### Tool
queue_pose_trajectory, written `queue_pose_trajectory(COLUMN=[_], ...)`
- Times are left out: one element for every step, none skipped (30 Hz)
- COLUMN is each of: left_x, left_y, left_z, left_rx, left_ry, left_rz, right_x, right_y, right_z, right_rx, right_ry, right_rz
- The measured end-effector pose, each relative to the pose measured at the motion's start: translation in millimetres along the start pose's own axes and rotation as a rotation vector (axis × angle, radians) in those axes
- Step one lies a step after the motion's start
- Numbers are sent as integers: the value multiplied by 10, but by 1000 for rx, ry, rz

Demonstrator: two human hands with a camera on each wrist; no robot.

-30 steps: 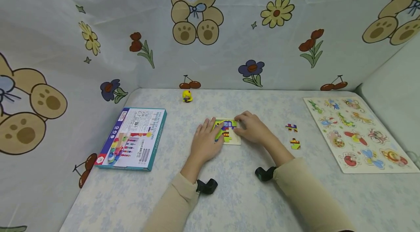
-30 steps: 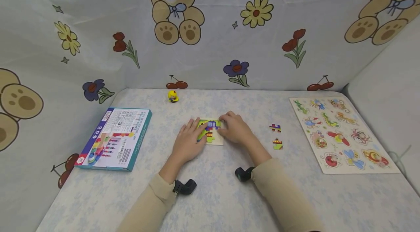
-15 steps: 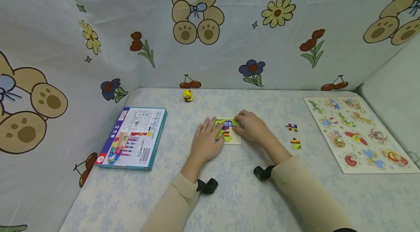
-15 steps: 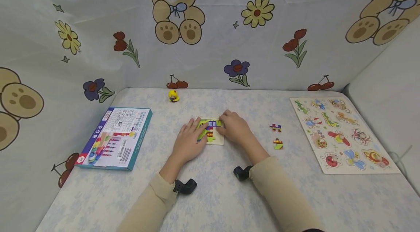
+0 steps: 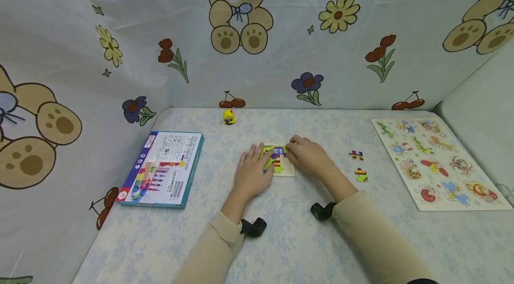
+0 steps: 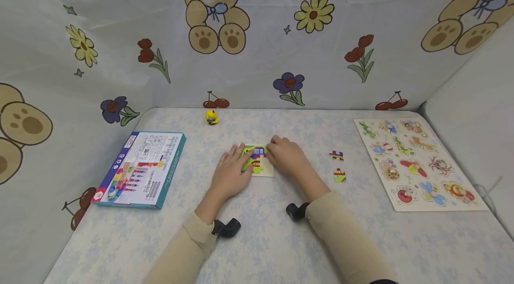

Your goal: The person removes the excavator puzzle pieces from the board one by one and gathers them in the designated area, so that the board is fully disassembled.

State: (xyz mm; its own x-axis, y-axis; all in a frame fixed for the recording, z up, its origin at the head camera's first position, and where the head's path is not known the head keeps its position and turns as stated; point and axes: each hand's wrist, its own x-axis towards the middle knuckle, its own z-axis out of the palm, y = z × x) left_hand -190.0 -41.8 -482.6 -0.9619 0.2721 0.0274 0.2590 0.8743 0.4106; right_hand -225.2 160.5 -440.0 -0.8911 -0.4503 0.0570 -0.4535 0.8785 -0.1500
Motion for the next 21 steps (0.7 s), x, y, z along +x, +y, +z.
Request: queue_pose_trajectory(left_x=[1,-1,-3,-3,-3,-3,-1,1,2,3,3,2,2,3,4,5,5,7,8,9,9], left_y=[-2,-3,-4,-5,-5,-6,-6,-7,-7,-9,-11,-12,-13,-15,-16,-16,-16,-17,-19,-20,-21], left_z=[-1,-3,-5,-7,-7,-8,-10,-11,-12,-11,-10,-10,-8,-5,-4,-2,-2,-2,-1,-1,-2], left_rx=[-1,0,-3,-5,-5,-6,-8,-8,-7,-4,-3,-1,0,2,3,3,3,3,3,4,3], left_ry=[-2,-2,-2,-1,1,1,3,5,6,6,6,5,4,2,1,1,1,1,0,-1,-1], left_rz=[-1,-1,0,1,3,3,5,7,8,8,9,10,11,11,10,11,11,11,9,8,7], right_x=[1,2,5,7,8,11,15,20,24,28,30,33,34,37,38,42,45,48,52,57,63], right_y=[6,11,17,21,23,23,23,22,17,13,6,-3,-13,-22,-32,-39,-48,-55,-61,-65,-70], right_z=[4,7,12,10,9,7,5,4,0,0,-2,-6,-11,-15,-19,-20,-22,-21,-19,-14,-8], right_rx=[1,2,1,6,9,16,21,20,20,19,14,11,6,1,-4,-14,-26,-41,-55,-71,-91], right_ry=[5,9,10,8,4,-2,-4,-6,-8,-7,-5,-3,-1,-1,0,0,0,-1,0,1,0], right_rz=[-2,-5,-1,4,10,18,23,28,33,32,32,31,30,32,33,33,34,33,32,31,30])
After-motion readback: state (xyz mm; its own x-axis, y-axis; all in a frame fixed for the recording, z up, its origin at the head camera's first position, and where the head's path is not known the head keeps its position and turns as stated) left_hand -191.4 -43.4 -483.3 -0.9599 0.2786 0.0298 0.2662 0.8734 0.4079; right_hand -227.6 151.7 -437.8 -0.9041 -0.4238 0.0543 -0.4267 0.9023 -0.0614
